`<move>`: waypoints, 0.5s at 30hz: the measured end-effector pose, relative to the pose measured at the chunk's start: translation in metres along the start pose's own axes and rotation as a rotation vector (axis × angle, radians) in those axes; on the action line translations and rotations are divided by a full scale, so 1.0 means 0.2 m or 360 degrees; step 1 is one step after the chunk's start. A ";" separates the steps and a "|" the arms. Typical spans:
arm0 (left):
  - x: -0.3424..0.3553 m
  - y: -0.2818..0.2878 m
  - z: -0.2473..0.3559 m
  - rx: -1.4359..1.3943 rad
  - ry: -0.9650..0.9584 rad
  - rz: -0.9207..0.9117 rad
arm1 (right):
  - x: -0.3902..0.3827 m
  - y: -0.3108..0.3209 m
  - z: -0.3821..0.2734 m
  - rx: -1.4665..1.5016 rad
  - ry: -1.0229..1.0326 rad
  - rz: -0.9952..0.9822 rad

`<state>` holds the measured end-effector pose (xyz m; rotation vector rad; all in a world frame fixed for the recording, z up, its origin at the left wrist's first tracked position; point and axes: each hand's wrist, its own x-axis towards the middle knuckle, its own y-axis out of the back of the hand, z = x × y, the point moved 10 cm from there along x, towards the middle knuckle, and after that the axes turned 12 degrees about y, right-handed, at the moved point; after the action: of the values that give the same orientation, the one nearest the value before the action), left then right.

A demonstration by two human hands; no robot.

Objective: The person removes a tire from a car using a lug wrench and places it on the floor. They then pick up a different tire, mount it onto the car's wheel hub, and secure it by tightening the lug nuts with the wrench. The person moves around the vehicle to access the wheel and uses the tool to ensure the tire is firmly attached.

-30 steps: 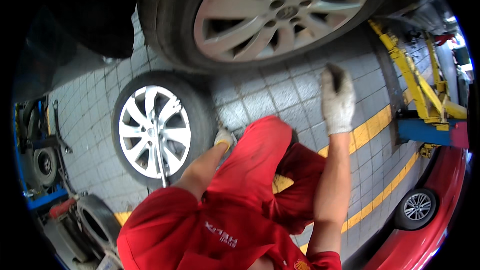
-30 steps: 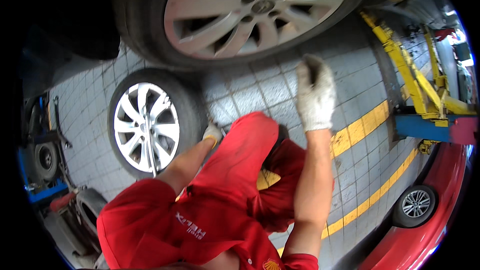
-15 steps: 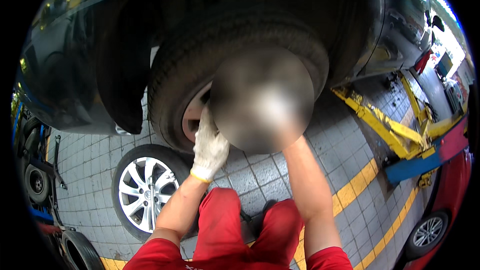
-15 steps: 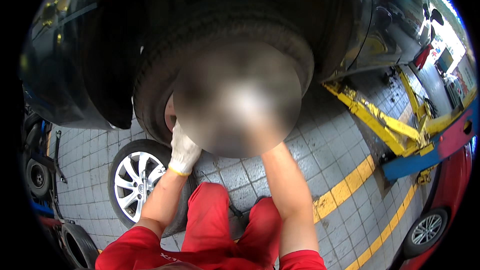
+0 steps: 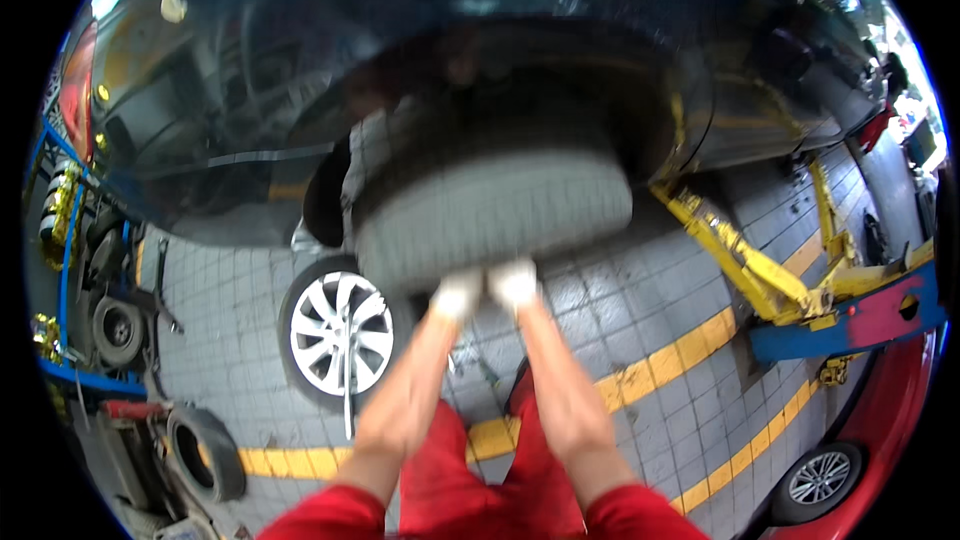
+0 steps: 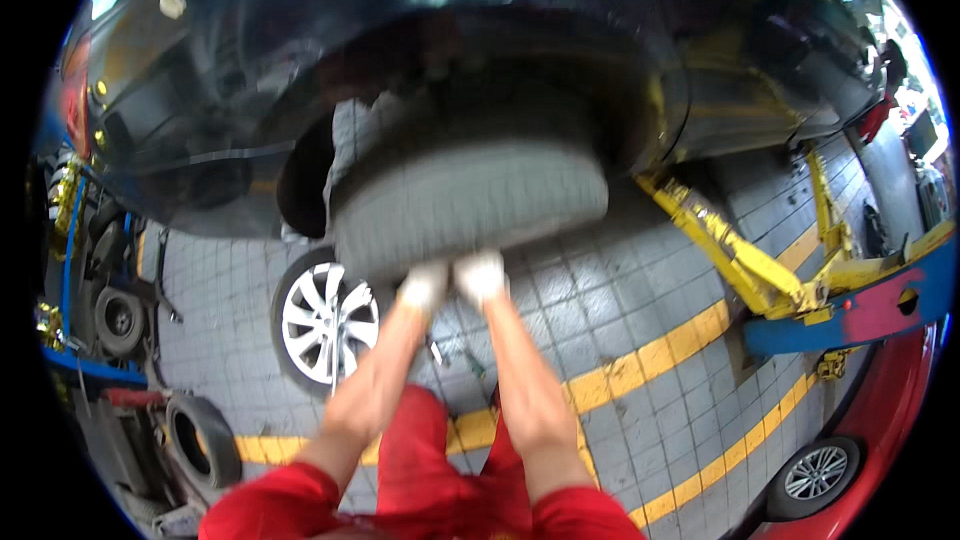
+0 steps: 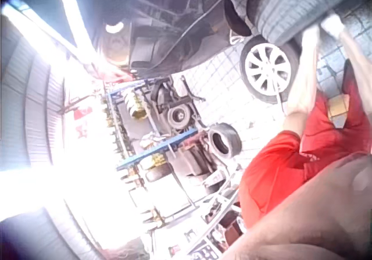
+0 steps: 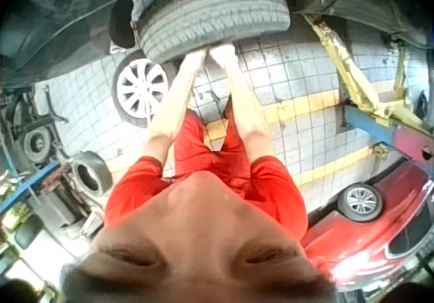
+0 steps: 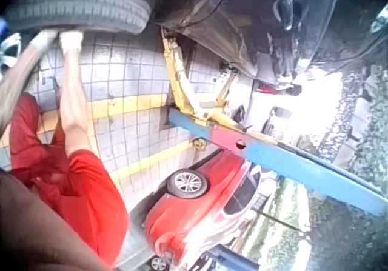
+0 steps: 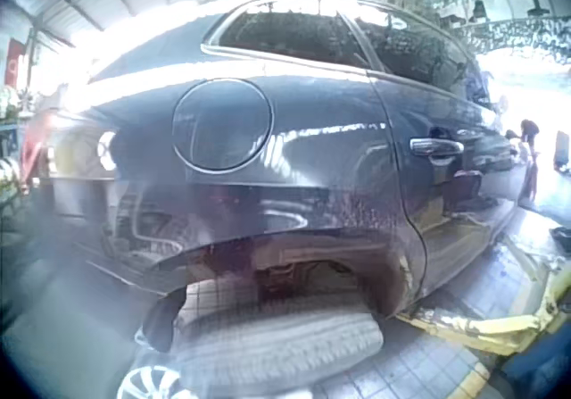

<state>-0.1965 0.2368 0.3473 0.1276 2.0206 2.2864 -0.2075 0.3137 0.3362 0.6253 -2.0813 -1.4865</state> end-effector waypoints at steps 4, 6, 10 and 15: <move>-0.92 -0.86 0.07 -0.0420 0.0263 -0.0194 | -0.86 -0.33 -0.22 0.0605 -0.0276 -0.0266; -1.03 -1.00 0.33 -0.3025 0.1061 -0.0610 | -1.19 -0.52 -0.09 0.0363 -0.0442 -0.0184; -1.58 -1.02 0.63 -0.0947 0.0381 -0.1004 | -1.82 -0.75 -0.13 0.0630 -0.0706 -0.0008; -2.27 -0.30 1.12 -0.1707 0.0793 -0.1694 | -2.81 -0.83 -0.03 0.0553 -0.0788 -0.0114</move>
<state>0.2811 0.4107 0.3127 -1.2868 0.3585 2.2482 0.2404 0.6107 0.1042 0.4921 -2.7628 -1.4352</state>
